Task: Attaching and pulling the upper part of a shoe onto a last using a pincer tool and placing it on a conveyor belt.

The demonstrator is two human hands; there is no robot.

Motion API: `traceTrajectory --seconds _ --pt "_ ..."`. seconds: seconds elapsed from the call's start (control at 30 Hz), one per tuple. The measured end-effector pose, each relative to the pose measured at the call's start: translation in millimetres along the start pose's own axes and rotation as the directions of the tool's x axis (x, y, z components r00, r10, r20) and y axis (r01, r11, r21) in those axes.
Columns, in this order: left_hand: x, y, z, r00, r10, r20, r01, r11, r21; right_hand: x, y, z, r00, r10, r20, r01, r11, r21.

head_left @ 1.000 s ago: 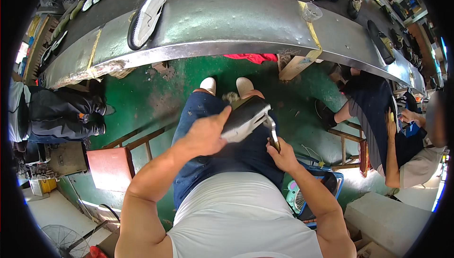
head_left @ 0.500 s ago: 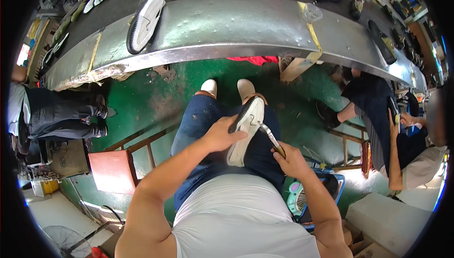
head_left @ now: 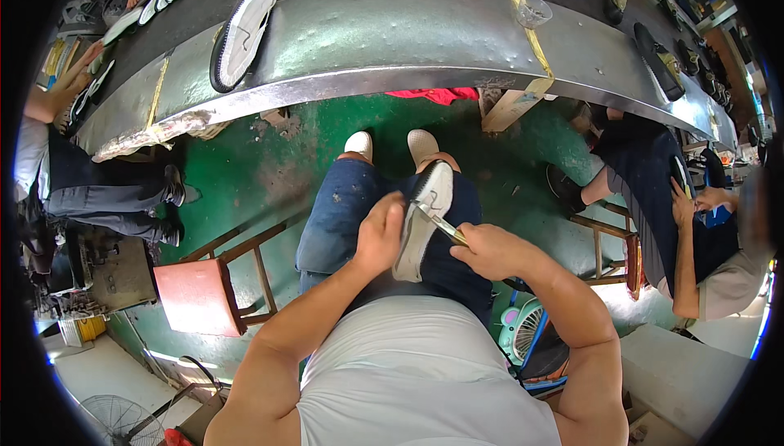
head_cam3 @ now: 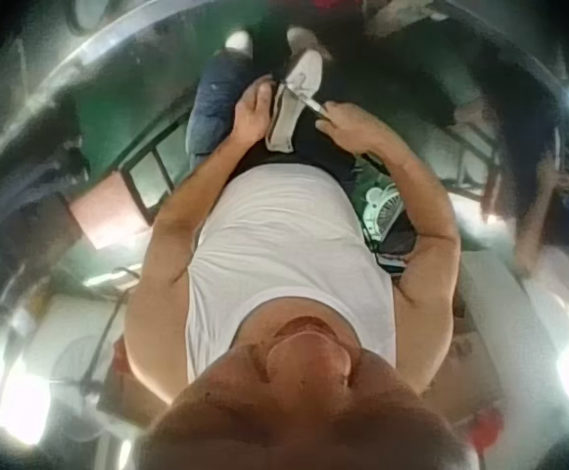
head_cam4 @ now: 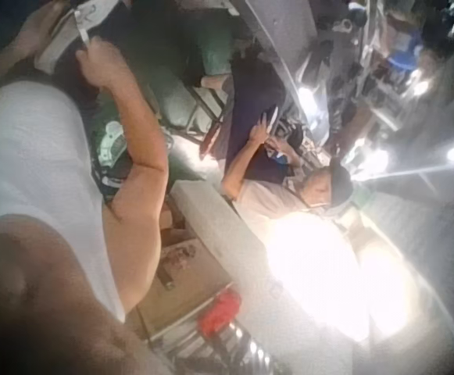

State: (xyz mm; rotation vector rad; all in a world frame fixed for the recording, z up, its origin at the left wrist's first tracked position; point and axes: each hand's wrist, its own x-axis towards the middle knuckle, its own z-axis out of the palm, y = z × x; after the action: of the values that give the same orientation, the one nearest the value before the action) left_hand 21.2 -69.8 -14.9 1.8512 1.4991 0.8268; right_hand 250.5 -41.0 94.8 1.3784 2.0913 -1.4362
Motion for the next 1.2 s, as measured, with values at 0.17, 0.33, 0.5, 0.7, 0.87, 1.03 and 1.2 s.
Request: traceTrajectory --seconds 0.17,0.33,0.5,0.7,0.87,1.03,1.2 --pt "13.7 -25.5 8.9 0.749 -0.366 0.553 0.629 0.129 -0.767 36.5 12.4 64.1 0.966 -0.035 -0.255 0.071 0.988 0.137" --pt "31.3 -7.8 0.5 0.732 -0.411 0.543 0.66 0.235 -0.713 43.8 9.0 101.8 0.919 0.123 -0.374 0.06 0.895 0.442" --pt "30.1 -4.8 5.7 0.784 -0.407 0.468 0.603 0.327 -0.728 42.0 58.6 79.3 0.987 -0.139 0.079 -0.032 0.314 0.949" --pt "42.3 -3.8 8.7 0.693 -0.509 0.511 0.703 0.319 -0.636 7.3 62.0 39.3 0.988 -0.066 0.142 -0.117 0.295 0.948" --pt "49.0 9.5 9.4 0.696 -0.538 0.477 0.718 0.534 -0.446 35.1 32.5 14.2 0.904 -0.091 -0.418 0.208 0.947 0.245" --pt "47.9 6.3 0.9 0.662 -0.524 0.536 0.743 0.554 -0.375 29.8 14.1 -18.9 0.957 -0.037 -0.287 0.0 0.992 -0.126" --pt "52.0 -1.6 5.1 0.706 -0.481 0.52 0.681 0.662 -0.313 45.9 32.9 0.2 0.938 -0.095 -0.333 0.093 0.995 -0.023"
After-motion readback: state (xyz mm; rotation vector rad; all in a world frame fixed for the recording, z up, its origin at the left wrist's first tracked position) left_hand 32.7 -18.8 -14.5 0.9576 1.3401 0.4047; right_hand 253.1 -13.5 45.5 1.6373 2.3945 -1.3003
